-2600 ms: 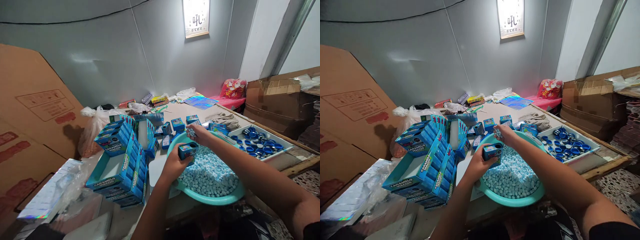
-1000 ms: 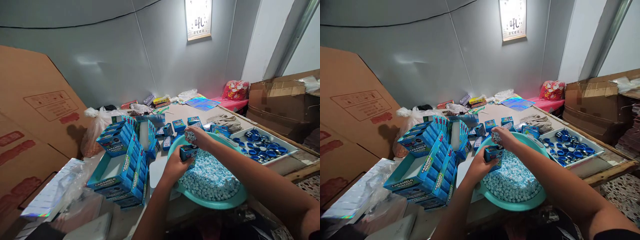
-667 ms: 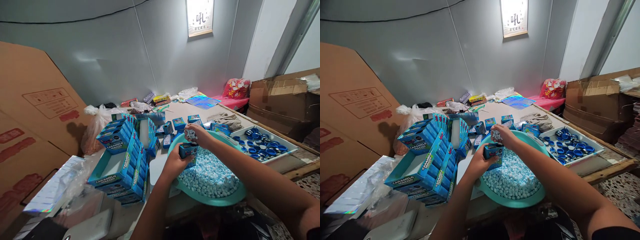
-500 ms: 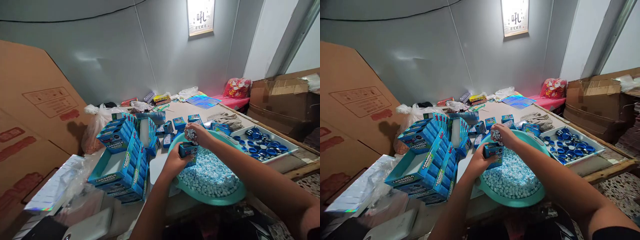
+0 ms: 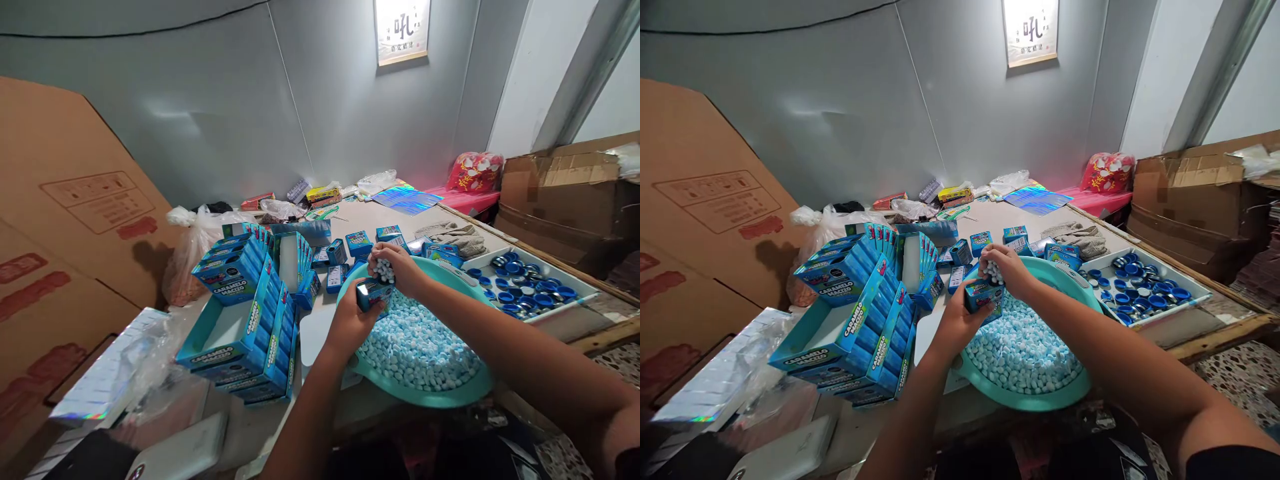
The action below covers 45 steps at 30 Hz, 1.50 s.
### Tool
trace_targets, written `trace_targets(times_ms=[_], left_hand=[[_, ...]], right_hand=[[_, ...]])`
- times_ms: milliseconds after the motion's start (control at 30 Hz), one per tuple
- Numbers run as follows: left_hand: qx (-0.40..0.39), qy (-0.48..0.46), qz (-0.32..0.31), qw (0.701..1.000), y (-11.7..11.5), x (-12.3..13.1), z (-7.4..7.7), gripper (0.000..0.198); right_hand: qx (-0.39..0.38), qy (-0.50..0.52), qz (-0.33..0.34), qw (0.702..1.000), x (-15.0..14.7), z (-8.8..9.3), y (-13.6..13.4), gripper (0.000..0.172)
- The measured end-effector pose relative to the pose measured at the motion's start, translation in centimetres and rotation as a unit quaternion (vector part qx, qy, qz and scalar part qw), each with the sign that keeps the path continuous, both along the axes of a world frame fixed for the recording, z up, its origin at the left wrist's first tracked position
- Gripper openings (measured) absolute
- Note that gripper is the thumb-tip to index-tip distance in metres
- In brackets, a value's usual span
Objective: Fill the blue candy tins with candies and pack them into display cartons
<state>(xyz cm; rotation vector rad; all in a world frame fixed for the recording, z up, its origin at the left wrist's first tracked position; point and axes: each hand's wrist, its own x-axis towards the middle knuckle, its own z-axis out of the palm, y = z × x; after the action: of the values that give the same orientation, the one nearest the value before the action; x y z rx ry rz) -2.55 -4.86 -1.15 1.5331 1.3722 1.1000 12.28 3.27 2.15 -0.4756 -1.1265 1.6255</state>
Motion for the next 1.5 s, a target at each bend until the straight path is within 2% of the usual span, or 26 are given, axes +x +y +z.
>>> trace_targets(times_ms=[133, 300, 500, 667, 900, 1100, 1233, 1333, 1500], left_hand=[[-0.029, -0.055, -0.033, 0.998, 0.2, -0.2, 0.2, 0.067], [-0.034, -0.107, -0.031, 0.993, 0.3, -0.3, 0.4, 0.07], [0.006, -0.062, -0.008, 0.998, 0.4, -0.3, 0.3, 0.066], [-0.025, -0.032, -0.005, 0.999, 0.3, -0.2, 0.5, 0.057], [-0.045, -0.207, -0.011, 0.977, 0.3, -0.8, 0.5, 0.075], [-0.016, -0.143, 0.006, 0.99, 0.3, -0.5, 0.6, 0.07], [-0.029, -0.174, 0.017, 0.984, 0.5, -0.5, 0.7, 0.075], [-0.05, -0.18, 0.003, 0.982, 0.5, -0.6, 0.5, 0.079], [0.001, -0.124, 0.018, 0.992, 0.4, -0.4, -0.1, 0.072]], right_hand=[[0.027, -0.008, 0.007, 1.0, 0.0, 0.1, -0.4, 0.027], [0.072, -0.018, -0.005, 0.997, 0.1, -0.1, -0.5, 0.028], [0.083, -0.012, 0.002, 0.996, -0.1, -0.9, 0.2, 0.029], [0.084, -0.019, 0.003, 0.996, -0.2, -1.0, 0.4, 0.028], [0.104, 0.013, 0.029, 0.994, -0.1, -0.4, -0.3, 0.024], [0.12, -0.02, 0.02, 0.992, -0.1, -1.0, 0.2, 0.025], [0.125, -0.008, 0.027, 0.992, -0.2, -1.1, 0.4, 0.025], [0.123, -0.002, 0.03, 0.992, -0.2, -1.2, 0.4, 0.026], [0.111, -0.008, 0.031, 0.993, -0.2, -1.1, 0.4, 0.025]])
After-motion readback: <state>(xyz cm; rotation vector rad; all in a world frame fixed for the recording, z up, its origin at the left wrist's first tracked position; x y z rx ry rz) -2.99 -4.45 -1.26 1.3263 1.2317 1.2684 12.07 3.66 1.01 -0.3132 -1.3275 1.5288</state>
